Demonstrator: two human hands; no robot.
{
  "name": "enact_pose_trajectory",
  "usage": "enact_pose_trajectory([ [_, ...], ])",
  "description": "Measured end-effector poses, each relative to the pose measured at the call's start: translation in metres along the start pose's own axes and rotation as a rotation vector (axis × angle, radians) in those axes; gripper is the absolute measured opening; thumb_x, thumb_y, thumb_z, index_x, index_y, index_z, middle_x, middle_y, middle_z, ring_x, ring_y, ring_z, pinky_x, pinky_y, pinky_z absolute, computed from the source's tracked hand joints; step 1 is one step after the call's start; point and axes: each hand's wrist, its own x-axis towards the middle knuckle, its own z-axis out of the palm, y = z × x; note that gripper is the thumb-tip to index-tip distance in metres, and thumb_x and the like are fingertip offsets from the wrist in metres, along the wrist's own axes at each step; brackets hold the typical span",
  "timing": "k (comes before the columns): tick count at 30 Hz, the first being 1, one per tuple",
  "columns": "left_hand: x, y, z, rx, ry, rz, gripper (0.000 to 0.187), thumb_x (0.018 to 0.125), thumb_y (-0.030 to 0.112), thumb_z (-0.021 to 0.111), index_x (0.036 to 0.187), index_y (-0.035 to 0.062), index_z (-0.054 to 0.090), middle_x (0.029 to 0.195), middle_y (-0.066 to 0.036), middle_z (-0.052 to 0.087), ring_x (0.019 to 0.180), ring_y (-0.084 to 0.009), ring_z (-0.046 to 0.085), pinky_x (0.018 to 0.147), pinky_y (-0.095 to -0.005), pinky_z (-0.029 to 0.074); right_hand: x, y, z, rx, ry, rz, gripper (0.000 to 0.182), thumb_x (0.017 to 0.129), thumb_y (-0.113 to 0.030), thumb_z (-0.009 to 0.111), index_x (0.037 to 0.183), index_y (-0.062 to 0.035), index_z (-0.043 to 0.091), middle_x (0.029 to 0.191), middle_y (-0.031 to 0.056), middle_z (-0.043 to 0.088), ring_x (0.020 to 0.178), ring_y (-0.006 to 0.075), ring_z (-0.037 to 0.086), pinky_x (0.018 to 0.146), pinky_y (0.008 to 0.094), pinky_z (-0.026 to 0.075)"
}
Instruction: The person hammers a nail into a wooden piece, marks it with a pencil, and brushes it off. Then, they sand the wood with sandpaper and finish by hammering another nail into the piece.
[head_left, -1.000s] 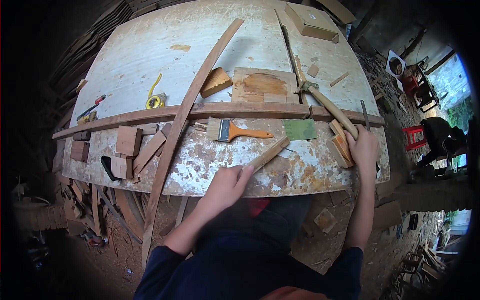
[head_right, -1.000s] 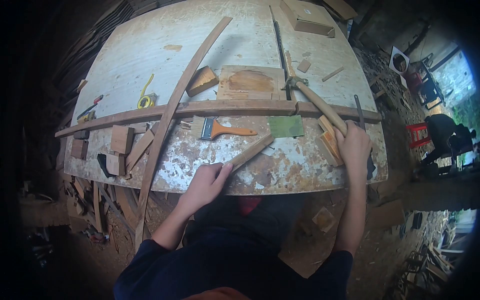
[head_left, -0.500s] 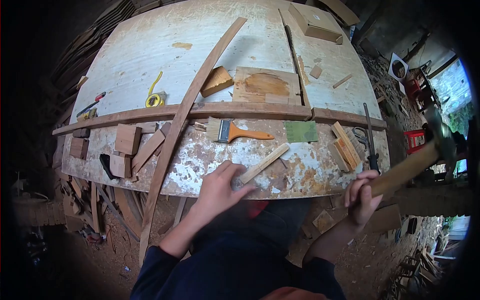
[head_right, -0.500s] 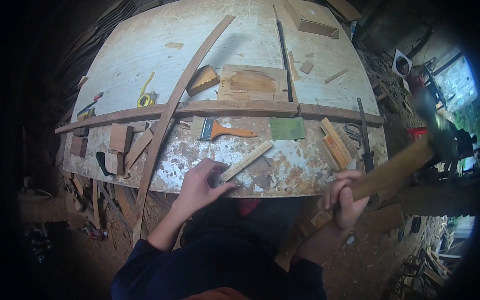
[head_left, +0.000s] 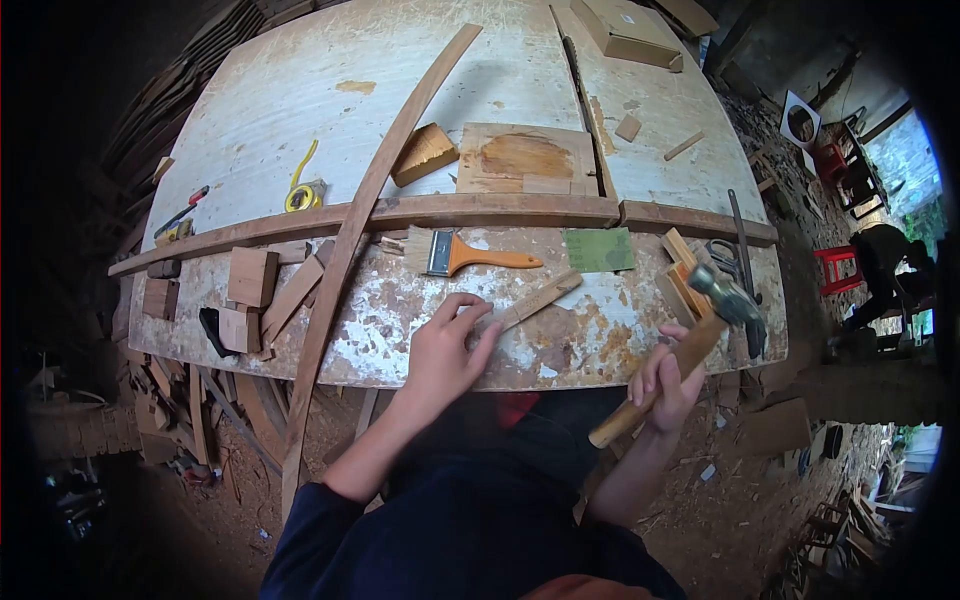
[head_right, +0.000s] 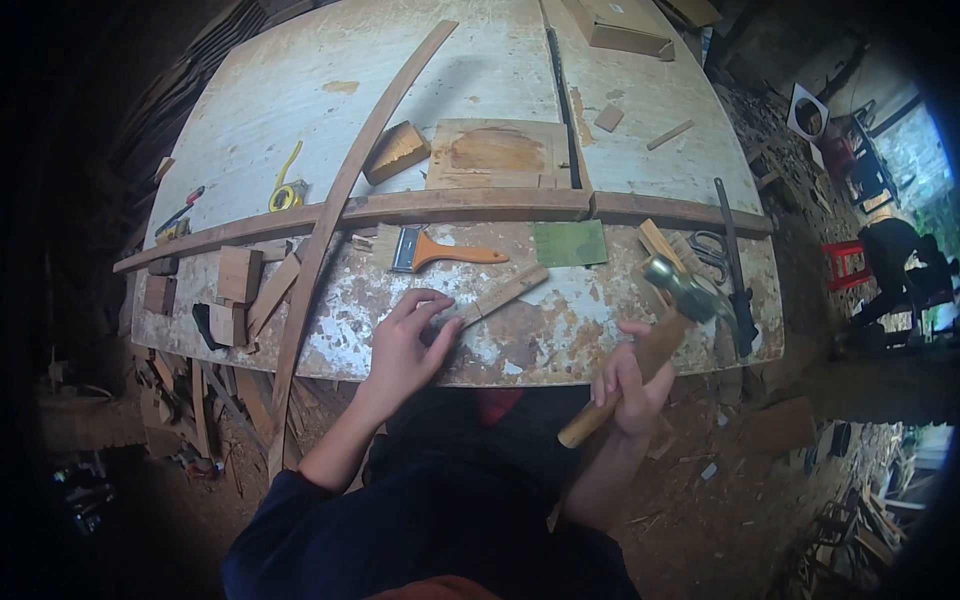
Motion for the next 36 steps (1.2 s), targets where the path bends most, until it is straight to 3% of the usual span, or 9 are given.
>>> enact_pose_trajectory([
  [5, 0.018, 0.004, 0.01, 0.065, 0.06, 0.223, 0.032, 0.089, 0.016, 0.088, 0.115, 0.0012, 0.08, 0.114, -0.014, 0.075, 0.097, -0.0325, 0.074, 0.086, -0.0418, 0.06, 0.007, 0.034, 0.008, -0.034, 0.056, 0.198, 0.045, 0.115, -0.024, 0.057, 0.147, 0.0069, 0.048, 0.071, 0.0036, 0.049, 0.047, 0.0119, 0.048, 0.044, 0.0282, 0.044],
  [6, 0.022, 0.0, 0.01, 0.008, 0.007, 0.135, 0.035, 0.087, 0.015, 0.088, 0.117, 0.0013, 0.079, 0.117, -0.015, 0.073, 0.111, -0.0364, 0.069, 0.096, -0.0454, 0.056, 0.007, 0.037, 0.011, -0.026, 0.04, 0.205, 0.042, 0.115, -0.02, 0.056, 0.147, 0.0061, 0.049, 0.071, 0.0037, 0.05, 0.048, 0.0115, 0.048, 0.045, 0.0279, 0.045],
  [10, 0.049, -0.013, -0.003, 0.294, 0.1, 0.137, 0.038, 0.085, 0.013, 0.088, 0.12, 0.0027, 0.077, 0.122, -0.013, 0.069, 0.117, -0.0362, 0.063, 0.103, -0.0463, 0.049, 0.008, 0.036, 0.009, -0.054, 0.07, 0.248, 0.039, 0.113, -0.014, 0.057, 0.146, 0.0056, 0.051, 0.073, 0.0036, 0.053, 0.051, 0.0115, 0.051, 0.048, 0.0276, 0.047],
  [13, 0.065, -0.038, -0.004, 0.383, 0.091, 0.223, 0.037, 0.085, 0.012, 0.088, 0.12, 0.0038, 0.077, 0.122, -0.013, 0.069, 0.117, -0.0356, 0.062, 0.103, -0.0456, 0.049, 0.012, 0.036, 0.006, -0.068, 0.058, 0.249, 0.039, 0.114, -0.016, 0.057, 0.147, 0.0043, 0.051, 0.072, 0.0033, 0.052, 0.049, 0.0114, 0.05, 0.047, 0.0278, 0.047],
  [17, 0.085, -0.05, -0.009, 0.41, 0.125, 0.301, 0.023, 0.087, 0.004, 0.083, 0.11, 0.0067, 0.079, 0.11, -0.008, 0.073, 0.099, -0.0327, 0.067, 0.088, -0.0453, 0.052, 0.01, 0.033, 0.004, -0.116, 0.029, 0.254, 0.037, 0.113, -0.013, 0.057, 0.146, 0.004, 0.052, 0.073, 0.0032, 0.053, 0.05, 0.0112, 0.052, 0.048, 0.0274, 0.048],
  [23, 0.082, -0.035, -0.002, 0.422, 0.123, 0.394, 0.015, 0.087, 0.013, 0.087, 0.096, 0.0043, 0.078, 0.122, -0.015, 0.067, 0.114, -0.0362, 0.062, 0.095, -0.0481, 0.049, 0.008, 0.035, 0.007, -0.189, -0.007, 0.232, 0.035, 0.112, -0.01, 0.059, 0.144, 0.0028, 0.053, 0.074, 0.0036, 0.055, 0.053, 0.0103, 0.053, 0.05, 0.0267, 0.048],
  [28, 0.074, -0.038, 0.007, 0.44, 0.075, 0.294, 0.016, 0.085, 0.015, 0.089, 0.092, 0.0027, 0.08, 0.147, -0.025, 0.06, 0.142, -0.0453, 0.052, 0.118, -0.0552, 0.041, 0.004, 0.034, 0.008, -0.172, 0.014, 0.22, 0.035, 0.111, -0.007, 0.061, 0.143, 0.0023, 0.055, 0.076, 0.0035, 0.057, 0.055, 0.0096, 0.054, 0.051, 0.027, 0.049],
  [33, 0.074, -0.038, 0.003, 0.461, 0.008, 0.243, 0.013, 0.084, 0.01, 0.086, 0.09, 0.001, 0.078, 0.15, -0.028, 0.057, 0.15, -0.0484, 0.045, 0.123, -0.0582, 0.036, 0.005, 0.029, 0.013, -0.193, 0.002, 0.225, 0.034, 0.11, -0.005, 0.06, 0.143, 0.0025, 0.057, 0.077, 0.0024, 0.06, 0.056, 0.0083, 0.056, 0.053, 0.0264, 0.049],
  [36, 0.072, -0.03, -0.002, 0.512, -0.024, 0.222, 0.013, 0.084, 0.008, 0.082, 0.09, -0.0016, 0.077, 0.15, -0.029, 0.056, 0.151, -0.0493, 0.044, 0.123, -0.0589, 0.036, 0.004, 0.03, 0.014, -0.193, 0.02, 0.216, 0.032, 0.11, -0.005, 0.064, 0.142, -0.0029, 0.06, 0.072, -0.003, 0.058, 0.057, 0.0053, 0.056, 0.055, 0.0251, 0.048],
])
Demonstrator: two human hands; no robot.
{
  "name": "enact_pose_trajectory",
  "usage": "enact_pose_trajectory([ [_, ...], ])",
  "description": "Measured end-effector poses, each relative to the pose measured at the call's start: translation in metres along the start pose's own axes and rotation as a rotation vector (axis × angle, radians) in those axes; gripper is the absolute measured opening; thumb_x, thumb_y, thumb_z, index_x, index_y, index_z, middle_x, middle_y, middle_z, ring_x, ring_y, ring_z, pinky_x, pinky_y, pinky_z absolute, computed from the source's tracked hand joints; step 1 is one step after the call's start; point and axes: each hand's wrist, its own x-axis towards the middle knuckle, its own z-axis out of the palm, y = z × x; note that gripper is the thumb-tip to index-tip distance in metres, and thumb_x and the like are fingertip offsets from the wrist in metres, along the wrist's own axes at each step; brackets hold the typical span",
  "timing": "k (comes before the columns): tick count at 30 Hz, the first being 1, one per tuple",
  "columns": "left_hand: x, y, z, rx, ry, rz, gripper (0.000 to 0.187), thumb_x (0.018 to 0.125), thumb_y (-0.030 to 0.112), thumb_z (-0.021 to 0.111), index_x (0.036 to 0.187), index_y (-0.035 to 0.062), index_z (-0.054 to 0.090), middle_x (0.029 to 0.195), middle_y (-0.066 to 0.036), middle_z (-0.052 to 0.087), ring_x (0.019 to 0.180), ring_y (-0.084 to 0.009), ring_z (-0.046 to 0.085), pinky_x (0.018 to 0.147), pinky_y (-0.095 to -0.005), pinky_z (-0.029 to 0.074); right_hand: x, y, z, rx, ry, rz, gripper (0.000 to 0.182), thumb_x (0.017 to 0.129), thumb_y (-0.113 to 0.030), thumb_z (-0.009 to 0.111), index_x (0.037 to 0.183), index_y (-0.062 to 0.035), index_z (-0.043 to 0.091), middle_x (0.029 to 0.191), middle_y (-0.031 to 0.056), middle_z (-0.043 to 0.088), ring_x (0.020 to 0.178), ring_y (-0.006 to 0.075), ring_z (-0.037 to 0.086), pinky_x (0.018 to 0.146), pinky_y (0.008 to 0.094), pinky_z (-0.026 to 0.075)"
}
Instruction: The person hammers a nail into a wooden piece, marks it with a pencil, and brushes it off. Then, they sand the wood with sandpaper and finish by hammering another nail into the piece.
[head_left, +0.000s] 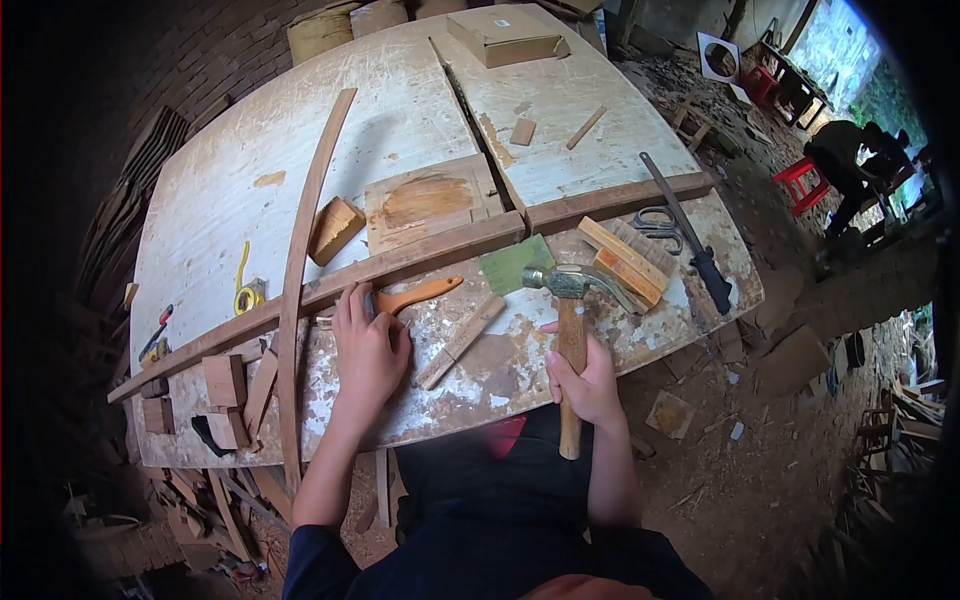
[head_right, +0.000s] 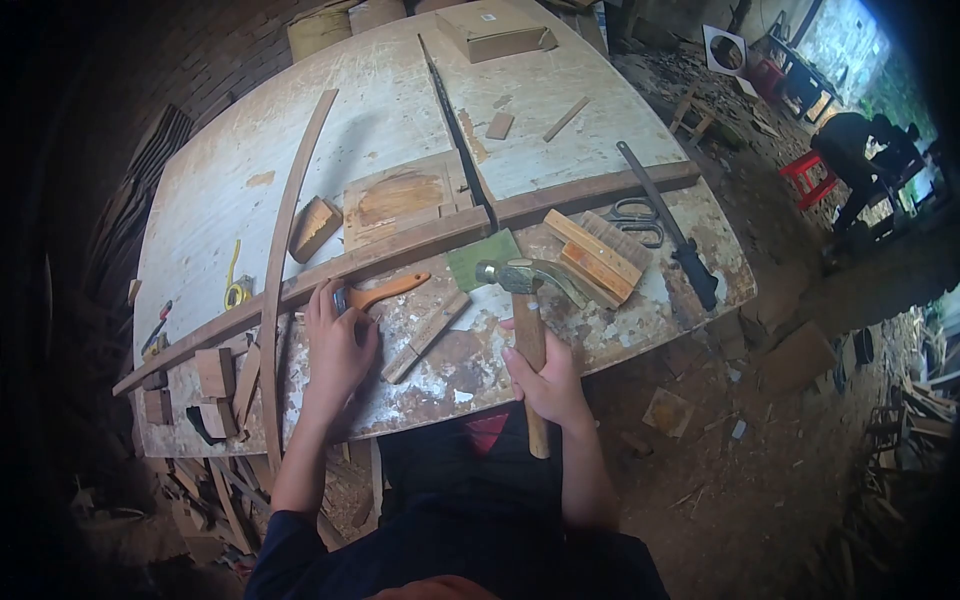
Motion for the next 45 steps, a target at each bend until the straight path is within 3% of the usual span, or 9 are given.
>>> enact_pose_trajectory([
  [8, -0.007, 0.002, -0.001, 0.022, 0.04, 0.068, 0.017, 0.082, 0.005, 0.079, 0.095, -0.0031, 0.072, 0.146, -0.027, 0.06, 0.145, -0.047, 0.05, 0.119, -0.0554, 0.041, -0.001, -0.001, 0.002, -0.007, 0.009, 0.016, 0.033, 0.109, -0.007, 0.065, 0.142, -0.0042, 0.061, 0.075, -0.0026, 0.059, 0.057, 0.0057, 0.056, 0.055, 0.0253, 0.048],
  [11, -0.016, 0.008, -0.021, -0.319, -0.003, -0.117, 0.018, 0.081, 0.003, 0.08, 0.097, -0.0017, 0.072, 0.132, -0.021, 0.071, 0.13, -0.0404, 0.062, 0.112, -0.0492, 0.046, -0.002, -0.002, 0.001, -0.012, 0.015, 0.016, 0.034, 0.109, -0.007, 0.065, 0.143, -0.0043, 0.061, 0.075, -0.0028, 0.059, 0.057, 0.0056, 0.057, 0.055, 0.0254, 0.048],
  [12, -0.017, 0.013, -0.03, -0.318, 0.055, -0.069, 0.016, 0.084, 0.002, 0.08, 0.096, -0.001, 0.071, 0.108, -0.014, 0.077, 0.102, -0.0294, 0.073, 0.097, -0.0407, 0.054, -0.002, -0.002, 0.002, -0.012, 0.013, 0.02, 0.034, 0.109, -0.007, 0.065, 0.143, -0.0044, 0.061, 0.075, -0.0029, 0.059, 0.057, 0.0056, 0.057, 0.055, 0.0255, 0.048],
  [16, -0.041, 0.024, -0.022, -0.709, -0.003, -0.295, 0.006, 0.093, -0.001, 0.073, 0.096, -0.0014, 0.069, 0.089, -0.007, 0.073, 0.081, -0.0106, 0.069, 0.079, -0.028, 0.055, -0.002, -0.002, 0.003, -0.018, 0.013, 0.02, 0.034, 0.109, -0.006, 0.066, 0.143, -0.0042, 0.061, 0.075, -0.0033, 0.059, 0.058, 0.0052, 0.056, 0.056, 0.0254, 0.048],
  [19, -0.057, 0.036, -0.006, -0.997, 0.097, -0.492, 0.004, 0.097, -0.003, 0.07, 0.101, -0.0016, 0.071, 0.093, -0.005, 0.074, 0.086, -0.0101, 0.069, 0.083, -0.0267, 0.056, -0.002, -0.002, 0.002, -0.018, 0.024, 0.023, 0.035, 0.108, -0.006, 0.067, 0.143, -0.004, 0.061, 0.075, -0.0035, 0.06, 0.058, 0.0049, 0.056, 0.055, 0.0253, 0.047],
  [29, -0.056, 0.037, -0.003, -1.125, -0.043, -0.422, 0.02, 0.108, -0.004, 0.059, 0.11, -0.0049, 0.079, 0.095, -0.003, 0.067, 0.088, -0.0099, 0.067, 0.085, -0.0259, 0.054, -0.001, -0.004, 0.005, -0.013, 0.019, 0.065, 0.035, 0.108, -0.002, 0.064, 0.143, -0.0025, 0.06, 0.073, -0.0025, 0.059, 0.056, 0.0056, 0.056, 0.054, 0.025, 0.047],
  [34, -0.055, 0.044, 0.004, -1.243, 0.003, -0.394, 0.019, 0.116, 0.001, 0.045, 0.131, 0.0011, 0.057, 0.098, -0.003, 0.056, 0.089, -0.0104, 0.06, 0.083, -0.0281, 0.053, 0.0, -0.004, 0.005, -0.038, 0.022, 0.051, 0.034, 0.108, -0.002, 0.065, 0.142, -0.0013, 0.061, 0.072, -0.0017, 0.059, 0.055, 0.0059, 0.056, 0.054, 0.0252, 0.048],
  [40, -0.052, 0.05, -0.004, -1.137, 0.012, -0.408, 0.019, 0.112, -0.004, 0.045, 0.117, 0.0001, 0.063, 0.097, -0.004, 0.058, 0.082, -0.0113, 0.058, 0.077, -0.0292, 0.052, 0.0, -0.003, 0.005, -0.03, 0.025, 0.051, 0.036, 0.107, -0.001, 0.065, 0.142, -0.0002, 0.061, 0.073, -0.0018, 0.059, 0.055, 0.0063, 0.057, 0.053, 0.0253, 0.048],
  [45, -0.05, 0.036, 0.005, -0.899, 0.055, -0.122, 0.027, 0.101, -0.011, 0.048, 0.101, -0.0037, 0.074, 0.091, -0.008, 0.061, 0.077, -0.015, 0.064, 0.073, -0.0292, 0.053, 0.0, -0.004, 0.006, -0.044, 0.03, 0.056, 0.037, 0.105, 0.0, 0.066, 0.142, -0.0001, 0.061, 0.074, -0.0014, 0.06, 0.056, 0.0062, 0.057, 0.053, 0.0253, 0.048],
])
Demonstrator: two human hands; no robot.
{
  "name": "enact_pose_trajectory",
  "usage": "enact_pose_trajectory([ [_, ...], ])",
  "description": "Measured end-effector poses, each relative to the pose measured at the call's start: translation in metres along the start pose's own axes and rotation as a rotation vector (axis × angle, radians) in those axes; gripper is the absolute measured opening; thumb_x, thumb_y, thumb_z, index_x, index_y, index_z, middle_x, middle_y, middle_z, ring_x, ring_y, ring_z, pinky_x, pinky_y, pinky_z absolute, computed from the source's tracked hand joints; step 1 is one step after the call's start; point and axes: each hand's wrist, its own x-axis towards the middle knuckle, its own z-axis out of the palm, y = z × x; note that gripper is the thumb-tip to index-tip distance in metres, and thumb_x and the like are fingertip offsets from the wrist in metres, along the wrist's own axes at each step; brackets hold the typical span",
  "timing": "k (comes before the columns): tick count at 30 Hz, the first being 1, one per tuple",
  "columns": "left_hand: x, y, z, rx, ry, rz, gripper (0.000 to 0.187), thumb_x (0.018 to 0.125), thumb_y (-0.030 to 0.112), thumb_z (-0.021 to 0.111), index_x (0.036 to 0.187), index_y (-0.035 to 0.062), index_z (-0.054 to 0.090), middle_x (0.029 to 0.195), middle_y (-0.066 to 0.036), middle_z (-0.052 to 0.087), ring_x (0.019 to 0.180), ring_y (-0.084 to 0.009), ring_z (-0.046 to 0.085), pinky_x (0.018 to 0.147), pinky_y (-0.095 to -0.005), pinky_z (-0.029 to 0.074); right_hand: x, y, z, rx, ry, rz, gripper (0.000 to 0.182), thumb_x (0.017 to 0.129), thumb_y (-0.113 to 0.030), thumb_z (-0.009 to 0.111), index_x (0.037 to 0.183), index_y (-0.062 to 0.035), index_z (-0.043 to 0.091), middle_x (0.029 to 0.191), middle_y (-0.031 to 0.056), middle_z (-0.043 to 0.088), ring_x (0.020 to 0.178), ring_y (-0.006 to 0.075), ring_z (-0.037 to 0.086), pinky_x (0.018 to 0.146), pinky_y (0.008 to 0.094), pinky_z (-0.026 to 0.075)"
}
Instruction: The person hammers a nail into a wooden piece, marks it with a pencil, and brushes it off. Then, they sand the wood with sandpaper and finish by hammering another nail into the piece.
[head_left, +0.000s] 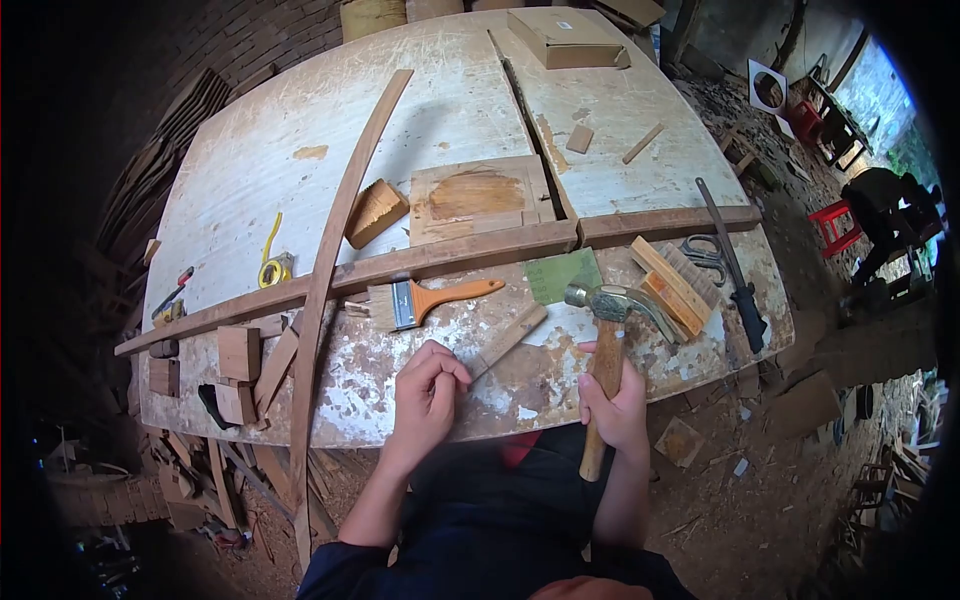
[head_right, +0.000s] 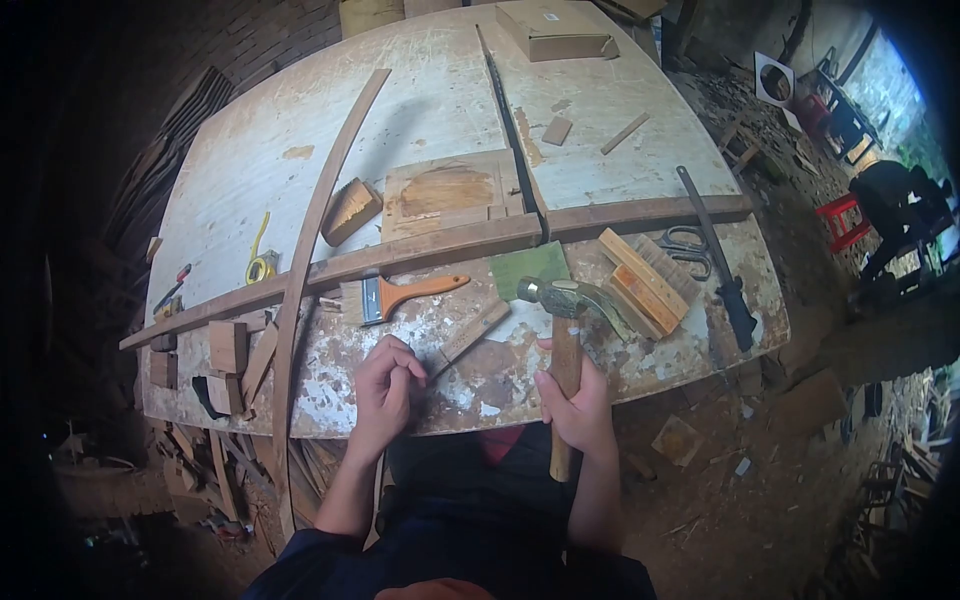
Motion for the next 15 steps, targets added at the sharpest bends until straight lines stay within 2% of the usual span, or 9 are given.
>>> enact_pose_trajectory([
  [2, -0.001, 0.004, 0.006, -0.127, 0.015, -0.108, 0.03, 0.103, -0.009, 0.049, 0.109, -0.0025, 0.078, 0.093, -0.009, 0.061, 0.08, -0.0161, 0.068, 0.076, -0.0298, 0.055, 0.0, -0.001, 0.0, -0.009, 0.005, 0.009, 0.038, 0.105, 0.0, 0.067, 0.142, -0.0003, 0.061, 0.074, -0.0013, 0.06, 0.056, 0.0062, 0.057, 0.053, 0.0253, 0.048],
  [5, -0.001, 0.007, 0.008, -0.097, 0.065, -0.103, 0.034, 0.102, -0.01, 0.051, 0.12, -0.0021, 0.079, 0.092, -0.009, 0.063, 0.08, -0.0171, 0.069, 0.076, -0.0301, 0.056, 0.0, -0.003, 0.001, -0.01, 0.004, 0.011, 0.038, 0.105, 0.0, 0.067, 0.142, -0.0005, 0.061, 0.074, -0.0014, 0.061, 0.056, 0.0062, 0.057, 0.053, 0.0254, 0.048],
  [8, 0.004, 0.012, 0.008, 0.057, 0.084, 0.029, 0.036, 0.1, -0.013, 0.054, 0.125, -0.0031, 0.078, 0.092, -0.01, 0.068, 0.081, -0.0176, 0.071, 0.076, -0.0308, 0.059, 0.0, -0.001, 0.0, -0.023, -0.004, 0.014, 0.038, 0.105, 0.0, 0.068, 0.143, -0.0008, 0.061, 0.075, -0.0015, 0.061, 0.056, 0.0063, 0.057, 0.053, 0.0255, 0.048],
  [15, 0.007, 0.011, 0.015, 0.106, 0.164, 0.083, 0.031, 0.095, -0.011, 0.073, 0.122, 0.0002, 0.081, 0.089, -0.01, 0.075, 0.081, -0.0181, 0.074, 0.076, -0.0297, 0.059, -0.001, -0.001, 0.001, -0.057, -0.009, 0.021, 0.041, 0.104, -0.001, 0.069, 0.144, -0.0012, 0.062, 0.076, -0.0014, 0.063, 0.057, 0.0054, 0.057, 0.054, 0.0251, 0.048],
])
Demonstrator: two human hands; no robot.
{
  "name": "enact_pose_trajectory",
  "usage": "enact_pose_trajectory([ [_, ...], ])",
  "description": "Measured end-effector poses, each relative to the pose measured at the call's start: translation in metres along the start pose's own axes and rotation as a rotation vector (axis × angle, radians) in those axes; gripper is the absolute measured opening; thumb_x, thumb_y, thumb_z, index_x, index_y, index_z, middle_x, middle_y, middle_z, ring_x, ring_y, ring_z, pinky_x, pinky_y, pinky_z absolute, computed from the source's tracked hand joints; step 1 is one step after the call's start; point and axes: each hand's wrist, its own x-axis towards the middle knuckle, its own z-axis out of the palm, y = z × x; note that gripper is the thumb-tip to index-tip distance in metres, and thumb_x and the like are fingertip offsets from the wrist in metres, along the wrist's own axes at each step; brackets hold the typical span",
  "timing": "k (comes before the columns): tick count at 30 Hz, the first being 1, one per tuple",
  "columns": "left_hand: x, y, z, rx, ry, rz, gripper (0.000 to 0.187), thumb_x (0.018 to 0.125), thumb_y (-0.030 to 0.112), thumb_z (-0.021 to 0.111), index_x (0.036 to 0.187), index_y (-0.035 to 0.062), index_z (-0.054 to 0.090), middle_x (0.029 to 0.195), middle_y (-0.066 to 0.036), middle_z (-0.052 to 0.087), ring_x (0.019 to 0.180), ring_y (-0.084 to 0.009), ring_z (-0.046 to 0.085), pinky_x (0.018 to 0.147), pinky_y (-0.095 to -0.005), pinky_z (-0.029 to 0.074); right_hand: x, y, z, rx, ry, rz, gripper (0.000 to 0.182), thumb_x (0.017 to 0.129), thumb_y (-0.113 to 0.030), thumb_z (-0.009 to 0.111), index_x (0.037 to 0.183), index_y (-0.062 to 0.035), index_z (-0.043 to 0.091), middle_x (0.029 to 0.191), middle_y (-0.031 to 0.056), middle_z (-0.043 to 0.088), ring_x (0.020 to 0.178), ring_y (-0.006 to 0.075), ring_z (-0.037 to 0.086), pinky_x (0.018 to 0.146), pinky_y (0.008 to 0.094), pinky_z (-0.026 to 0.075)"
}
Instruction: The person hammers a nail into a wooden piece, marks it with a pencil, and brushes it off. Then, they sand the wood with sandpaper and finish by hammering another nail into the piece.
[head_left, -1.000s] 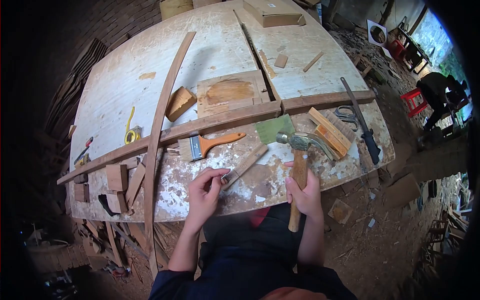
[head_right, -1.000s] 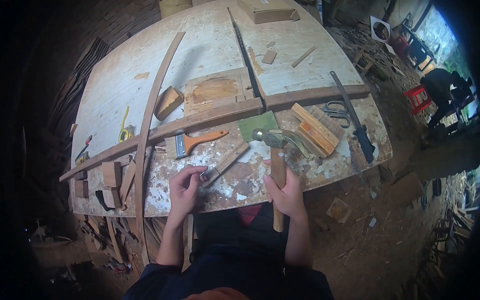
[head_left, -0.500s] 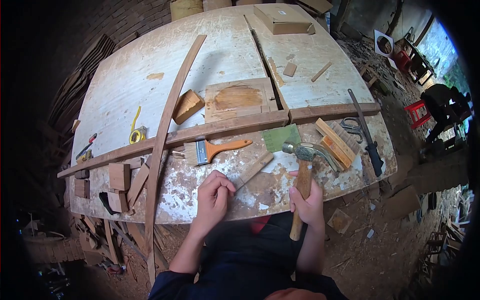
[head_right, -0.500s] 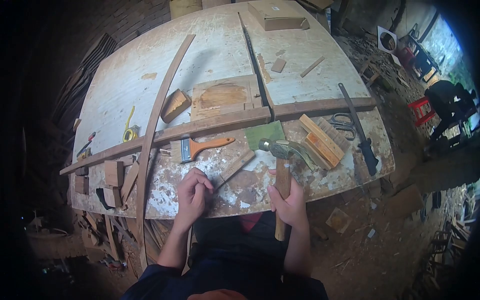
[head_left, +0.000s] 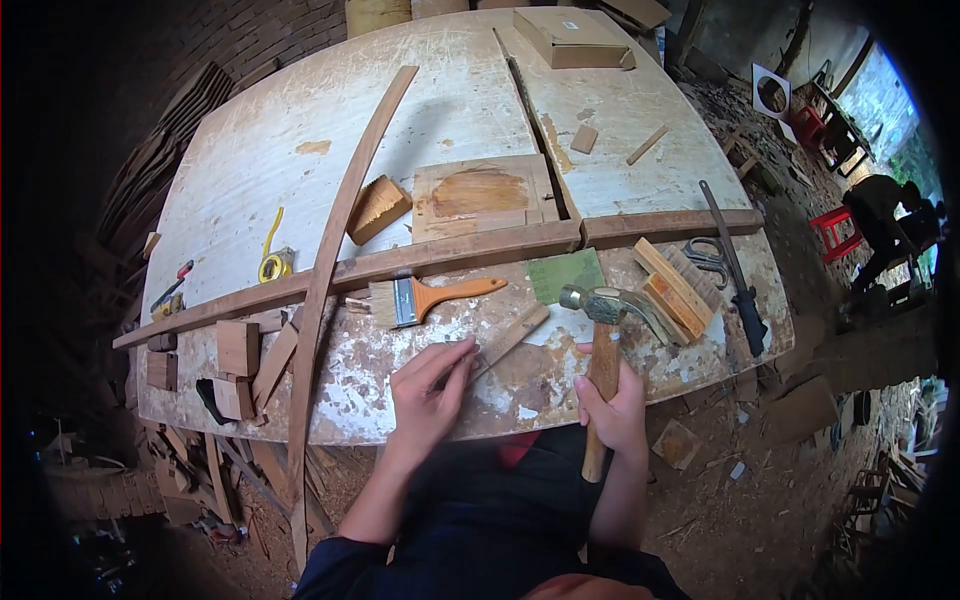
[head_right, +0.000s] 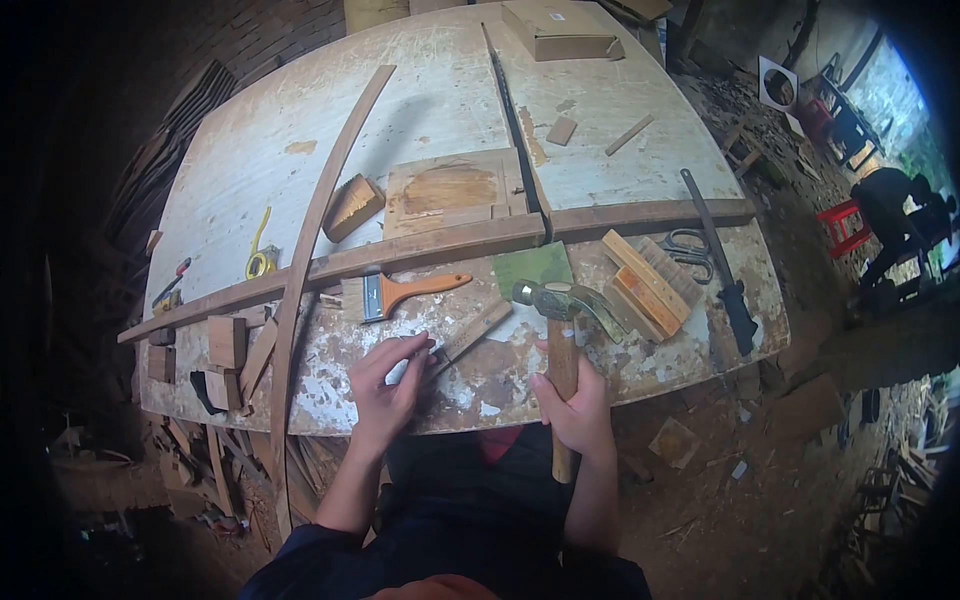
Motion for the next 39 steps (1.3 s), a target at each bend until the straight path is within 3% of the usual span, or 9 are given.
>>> enact_pose_trajectory([
  [11, 0.002, -0.004, -0.003, 0.147, -0.025, 0.07, 0.029, 0.093, -0.005, 0.08, 0.121, 0.0001, 0.084, 0.092, -0.014, 0.076, 0.085, -0.0217, 0.072, 0.082, -0.033, 0.056, 0.001, -0.003, 0.001, -0.008, 0.0, 0.019, 0.043, 0.103, -0.002, 0.07, 0.145, 0.0003, 0.062, 0.077, -0.0008, 0.063, 0.057, 0.0053, 0.056, 0.053, 0.0253, 0.047],
  [17, 0.001, 0.006, 0.009, -0.009, 0.058, -0.181, 0.02, 0.091, 0.0, 0.085, 0.111, 0.0006, 0.084, 0.095, -0.014, 0.081, 0.086, -0.0253, 0.077, 0.081, -0.036, 0.06, 0.001, -0.002, 0.001, -0.015, 0.001, 0.017, 0.042, 0.103, -0.001, 0.07, 0.145, 0.0003, 0.062, 0.077, -0.001, 0.063, 0.057, 0.0054, 0.056, 0.053, 0.0252, 0.046],
  [23, 0.009, -0.002, 0.016, 0.09, -0.027, -0.029, 0.011, 0.093, 0.004, 0.085, 0.104, 0.0011, 0.084, 0.095, -0.014, 0.083, 0.089, -0.0269, 0.081, 0.079, -0.0343, 0.061, 0.001, -0.002, 0.002, -0.018, 0.005, 0.011, 0.042, 0.104, -0.002, 0.07, 0.145, 0.0004, 0.062, 0.077, -0.0011, 0.063, 0.057, 0.0051, 0.056, 0.053, 0.0248, 0.046],
  [26, 0.009, 0.004, 0.024, 0.018, -0.081, -0.183, 0.011, 0.093, 0.003, 0.084, 0.104, 0.001, 0.083, 0.1, -0.015, 0.083, 0.095, -0.0288, 0.082, 0.084, -0.0353, 0.063, 0.001, -0.003, 0.002, -0.02, 0.006, 0.018, 0.042, 0.104, -0.002, 0.07, 0.145, 0.0005, 0.062, 0.077, -0.0012, 0.063, 0.057, 0.0049, 0.056, 0.053, 0.0247, 0.046],
  [32, 0.004, -0.01, 0.026, 0.057, -0.134, -0.013, 0.013, 0.093, 0.0, 0.083, 0.106, 0.0009, 0.082, 0.105, -0.017, 0.083, 0.104, -0.0314, 0.082, 0.089, -0.0391, 0.065, 0.001, 0.0, 0.001, -0.007, -0.001, 0.015, 0.043, 0.104, -0.003, 0.071, 0.146, -0.0003, 0.062, 0.078, -0.0015, 0.064, 0.058, 0.0048, 0.056, 0.053, 0.0247, 0.047],
  [39, 0.003, -0.015, -0.006, 0.166, -0.239, 0.164, 0.014, 0.088, -0.001, 0.086, 0.101, 0.0023, 0.081, 0.1, -0.013, 0.082, 0.105, -0.0306, 0.081, 0.089, -0.0399, 0.064, 0.005, -0.001, 0.0, -0.013, -0.011, 0.026, 0.045, 0.103, -0.003, 0.072, 0.147, -0.0016, 0.063, 0.078, -0.0018, 0.063, 0.058, 0.0048, 0.057, 0.054, 0.025, 0.047],
])
